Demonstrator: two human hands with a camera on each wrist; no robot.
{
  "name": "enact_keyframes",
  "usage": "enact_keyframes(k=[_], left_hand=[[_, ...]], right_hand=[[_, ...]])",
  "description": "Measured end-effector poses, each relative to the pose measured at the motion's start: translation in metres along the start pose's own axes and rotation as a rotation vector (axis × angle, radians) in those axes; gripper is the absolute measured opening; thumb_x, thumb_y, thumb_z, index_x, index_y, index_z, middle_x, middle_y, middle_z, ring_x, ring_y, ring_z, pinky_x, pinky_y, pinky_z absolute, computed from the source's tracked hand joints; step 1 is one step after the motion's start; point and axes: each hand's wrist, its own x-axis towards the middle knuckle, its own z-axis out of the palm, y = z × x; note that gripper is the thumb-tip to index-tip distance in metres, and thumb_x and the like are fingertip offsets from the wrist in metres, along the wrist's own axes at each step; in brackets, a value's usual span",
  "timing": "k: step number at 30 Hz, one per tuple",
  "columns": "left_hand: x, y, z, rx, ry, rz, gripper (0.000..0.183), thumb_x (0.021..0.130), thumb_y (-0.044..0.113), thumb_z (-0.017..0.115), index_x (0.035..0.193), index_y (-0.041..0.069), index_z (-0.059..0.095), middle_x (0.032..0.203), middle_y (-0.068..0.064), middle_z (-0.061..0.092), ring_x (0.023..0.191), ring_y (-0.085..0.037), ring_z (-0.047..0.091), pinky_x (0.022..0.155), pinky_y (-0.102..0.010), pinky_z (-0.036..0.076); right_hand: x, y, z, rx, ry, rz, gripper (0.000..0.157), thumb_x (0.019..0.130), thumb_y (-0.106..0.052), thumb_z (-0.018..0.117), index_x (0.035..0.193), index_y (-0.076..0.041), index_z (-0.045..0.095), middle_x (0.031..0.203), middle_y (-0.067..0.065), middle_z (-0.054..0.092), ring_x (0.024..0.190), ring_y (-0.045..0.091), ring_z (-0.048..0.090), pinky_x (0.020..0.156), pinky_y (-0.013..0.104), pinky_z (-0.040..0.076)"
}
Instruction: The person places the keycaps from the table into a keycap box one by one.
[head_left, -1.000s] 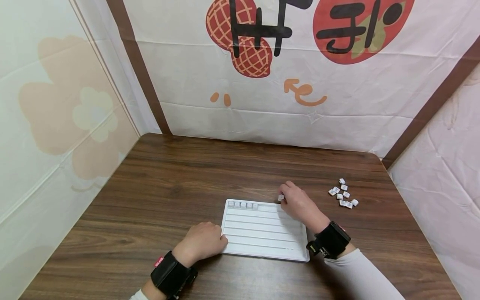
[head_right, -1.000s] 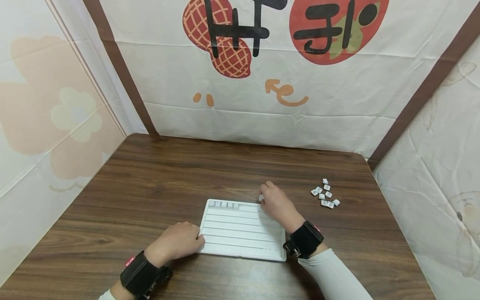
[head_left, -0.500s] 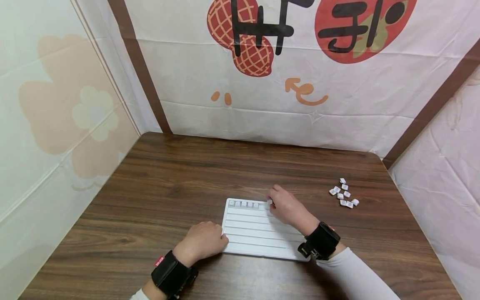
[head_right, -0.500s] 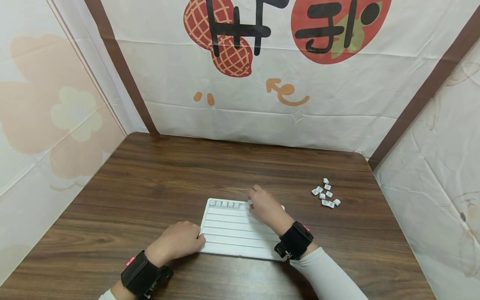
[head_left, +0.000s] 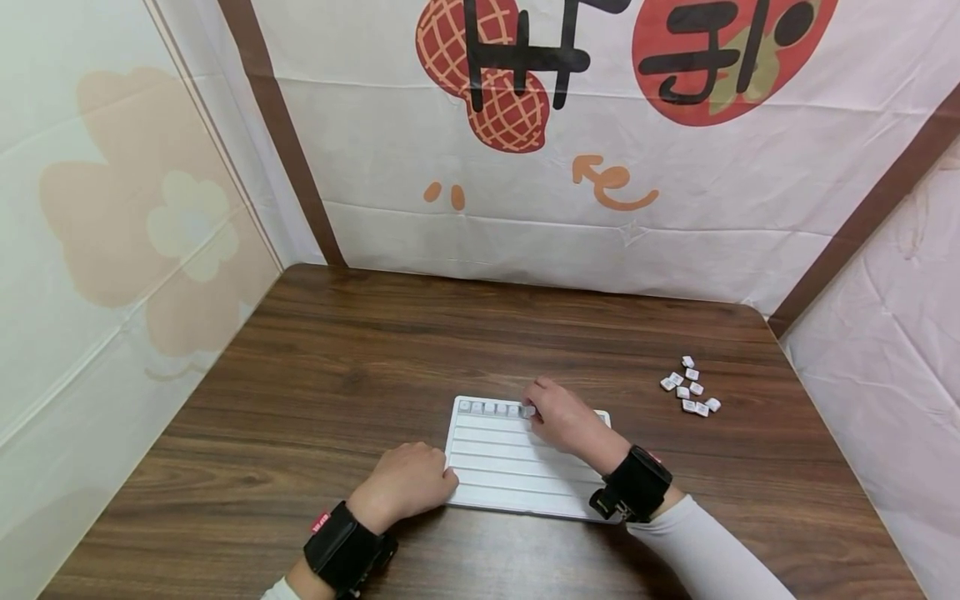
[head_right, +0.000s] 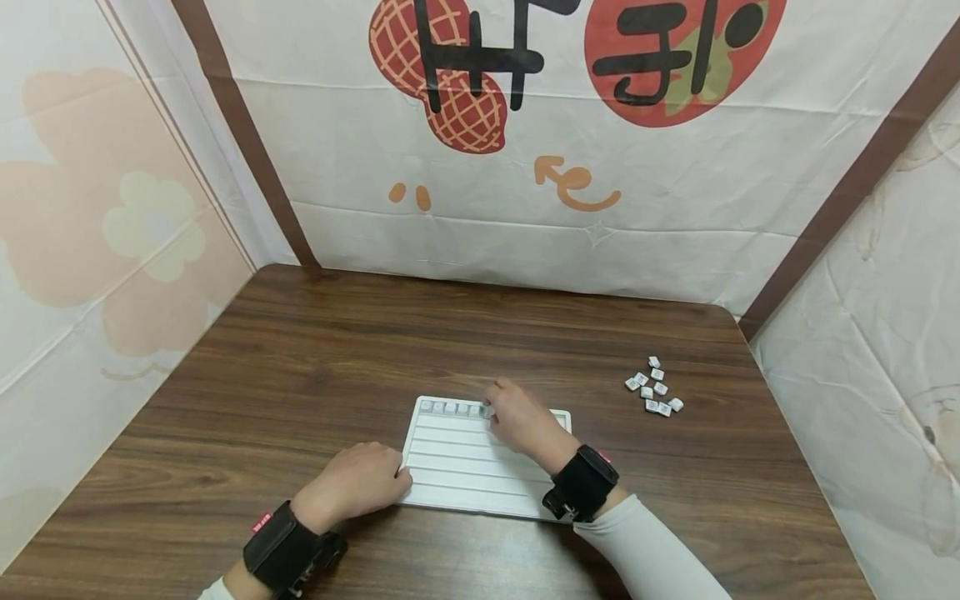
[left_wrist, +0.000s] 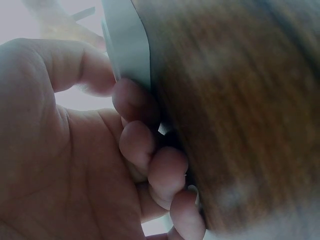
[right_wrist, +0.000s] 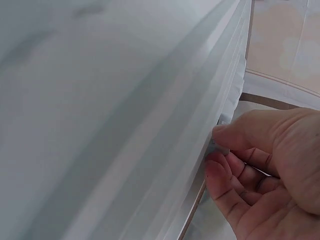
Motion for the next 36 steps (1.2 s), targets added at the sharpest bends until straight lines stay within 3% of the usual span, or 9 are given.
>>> enact_keyframes(k=[22, 36], left_hand=[[-0.001, 0.002, -0.002, -0.005, 0.006, -0.004, 0.032, 0.089, 0.02, 0.054, 0.058, 0.013, 0.053, 0.064, -0.001, 0.05, 0.06, -0.019, 0.046, 0.054, -0.042, 0.041], [0.001, 0.002, -0.002, -0.005, -0.023, -0.026, 0.03, 0.089, 0.021, 0.053, 0.061, 0.012, 0.054, 0.067, -0.003, 0.051, 0.061, -0.021, 0.046, 0.057, -0.042, 0.04]], right_hand=[[0.001, -0.005, -0.003, 0.024, -0.008, 0.004, 0.022, 0.091, -0.002, 0.07, 0.112, -0.008, 0.067, 0.106, 0.005, 0.061, 0.089, 0.016, 0.062, 0.071, 0.031, 0.051], [-0.005, 0.007, -0.016, -0.053, 0.016, 0.019, 0.026, 0.091, -0.011, 0.073, 0.116, -0.007, 0.066, 0.108, 0.007, 0.061, 0.086, 0.015, 0.061, 0.07, 0.032, 0.051]])
